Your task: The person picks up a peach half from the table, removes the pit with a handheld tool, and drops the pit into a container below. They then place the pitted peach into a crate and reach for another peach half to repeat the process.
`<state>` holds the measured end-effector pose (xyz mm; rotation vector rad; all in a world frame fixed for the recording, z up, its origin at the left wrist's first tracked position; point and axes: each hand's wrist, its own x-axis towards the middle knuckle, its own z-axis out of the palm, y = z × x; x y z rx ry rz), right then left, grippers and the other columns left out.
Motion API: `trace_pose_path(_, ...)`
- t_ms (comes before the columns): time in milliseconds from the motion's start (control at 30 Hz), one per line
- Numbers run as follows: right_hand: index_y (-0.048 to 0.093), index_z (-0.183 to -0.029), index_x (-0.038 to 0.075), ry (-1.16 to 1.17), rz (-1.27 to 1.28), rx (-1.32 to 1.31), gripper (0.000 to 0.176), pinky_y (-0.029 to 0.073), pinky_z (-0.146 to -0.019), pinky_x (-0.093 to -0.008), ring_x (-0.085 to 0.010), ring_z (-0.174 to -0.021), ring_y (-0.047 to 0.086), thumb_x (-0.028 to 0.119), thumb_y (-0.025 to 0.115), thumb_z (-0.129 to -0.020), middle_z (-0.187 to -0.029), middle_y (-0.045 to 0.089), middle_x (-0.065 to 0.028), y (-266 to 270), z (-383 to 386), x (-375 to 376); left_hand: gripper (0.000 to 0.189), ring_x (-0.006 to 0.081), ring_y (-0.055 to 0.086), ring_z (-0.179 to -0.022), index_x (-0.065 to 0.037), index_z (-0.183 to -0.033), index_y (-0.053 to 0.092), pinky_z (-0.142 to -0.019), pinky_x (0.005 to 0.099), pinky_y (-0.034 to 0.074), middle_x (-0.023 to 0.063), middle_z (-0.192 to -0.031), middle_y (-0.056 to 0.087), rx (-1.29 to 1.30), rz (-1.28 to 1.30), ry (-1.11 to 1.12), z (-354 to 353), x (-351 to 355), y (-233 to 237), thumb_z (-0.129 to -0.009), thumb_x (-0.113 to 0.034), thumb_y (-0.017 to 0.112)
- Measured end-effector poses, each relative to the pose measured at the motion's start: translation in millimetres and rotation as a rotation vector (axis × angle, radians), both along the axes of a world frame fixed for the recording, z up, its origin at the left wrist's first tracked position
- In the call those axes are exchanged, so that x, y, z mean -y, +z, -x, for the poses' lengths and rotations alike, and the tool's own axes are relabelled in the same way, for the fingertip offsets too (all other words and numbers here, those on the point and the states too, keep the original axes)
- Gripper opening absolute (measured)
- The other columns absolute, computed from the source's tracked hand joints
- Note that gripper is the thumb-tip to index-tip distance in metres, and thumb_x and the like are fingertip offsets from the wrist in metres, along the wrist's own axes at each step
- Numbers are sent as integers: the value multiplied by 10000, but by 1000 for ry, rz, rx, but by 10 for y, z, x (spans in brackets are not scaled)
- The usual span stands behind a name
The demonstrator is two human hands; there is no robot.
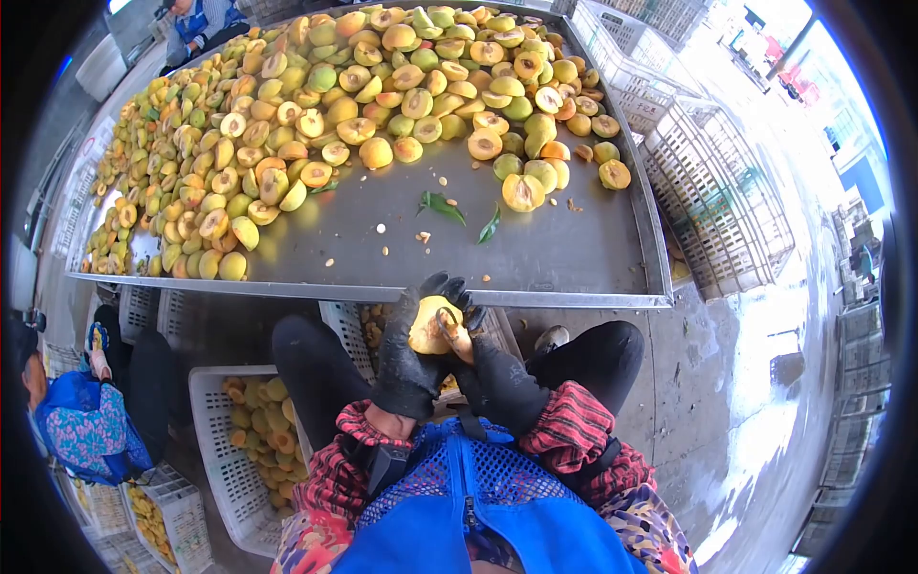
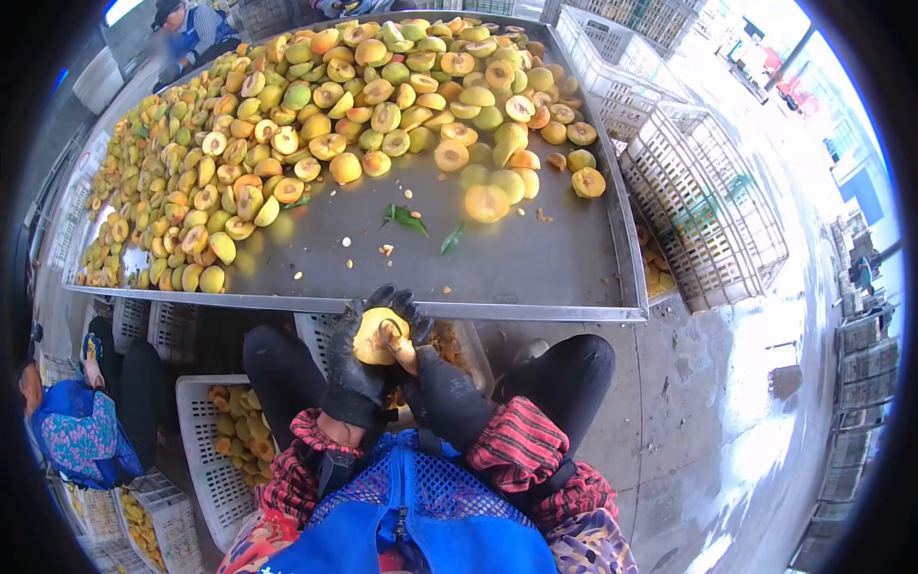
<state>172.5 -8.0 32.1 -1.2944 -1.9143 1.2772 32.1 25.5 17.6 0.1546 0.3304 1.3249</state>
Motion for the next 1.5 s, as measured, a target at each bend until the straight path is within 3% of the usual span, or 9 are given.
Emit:
trace_pose_path(167, 375, -1298, 54, 90, 146, 176, 503, 445, -712, -419, -389, -862, 565, 62, 500, -811, -954, 555, -256, 148, 31, -54, 440, 262, 528, -1056, 26, -1235, 441, -939, 340, 420, 158, -1194, 521, -20, -146, 30, 13, -49, -322, -955, -287, 310)
trace_pose_path(267, 398, -1224, 13, 158, -90, 93, 429, 440, -648, -437, -388, -769, 574, 102, 518, -823, -885, 565, -241, 56, 37, -56, 379, 244, 569, -969, 38, -1169, 479, -876, 327, 464, 158, -1115, 557, -181, -59, 86, 24, -50, -312, -947, -242, 352)
trace_pose_path(400, 407, -1053, -14, 160, -72, 81, 291, 425, -564, -441, -372, -655, 569, 146, 529, -843, -787, 574, -202, 236, 51, -45, 211, 198, 608, -808, -15, -966, 578, -741, 312, 497, 99, -907, 616, -895, -260, 43, 201, -74, -764, -881, -176, 471)
trace_pose_path(500, 396, -1034, 2, 190, 20, 140, 272, 428, -558, -435, -367, -653, 570, 154, 529, -851, -760, 566, -195, 127, 53, -33, 101, 178, 613, -744, -50, -857, 608, -690, 307, 493, 61, -807, 624, -1020, -258, 66, 226, 3, -273, -803, -130, 576)
trace_pose_path(600, 398, -1093, 16, 259, 163, 213, 308, 440, -609, -452, -397, -725, 578, 155, 528, -850, -785, 553, -233, 76, 14, -64, 126, 174, 615, -748, -56, -847, 619, -698, 304, 490, 59, -800, 628, -1565, -674, 31, 365, -14, 164, -744, -119, 653)
trace_pose_path(1167, 417, -1031, -8, 269, 178, 153, 293, 445, -570, -392, -308, -667, 590, 154, 563, -835, -737, 571, -176, -255, 77, -67, 155, 170, 607, -785, -44, -902, 623, -697, 310, 487, 65, -862, 640, -1371, -551, -110, 479, -84, -371, -775, -132, 630)
trace_pose_path(1267, 431, -1044, -5, 169, 548, 24, 304, 444, -567, -369, -232, -663, 581, 178, 567, -843, -749, 571, -137, -30, 139, -84, 152, 156, 599, -753, -53, -886, 623, -672, 308, 488, 60, -854, 637, -1586, -681, 23, 479, -79, -375, -765, -143, 643)
trace_pose_path(1367, 434, -1055, 0, 119, 795, -126, 315, 450, -574, -352, -178, -682, 570, 195, 568, -847, -776, 571, -117, 133, 145, -119, 165, 160, 597, -749, -48, -899, 619, -676, 307, 489, 61, -853, 634, -1369, -494, 107, 391, -5, -253, -765, -142, 644)
trace_pose_path(1500, 432, -1033, 6, 204, 634, 62, 293, 446, -556, -343, -200, -654, 571, 208, 554, -858, -766, 565, -116, -14, 131, -70, 177, 166, 602, -770, -36, -933, 613, -705, 301, 491, 70, -869, 635, -1423, -591, -88, 514, 17, -167, -782, -128, 617)
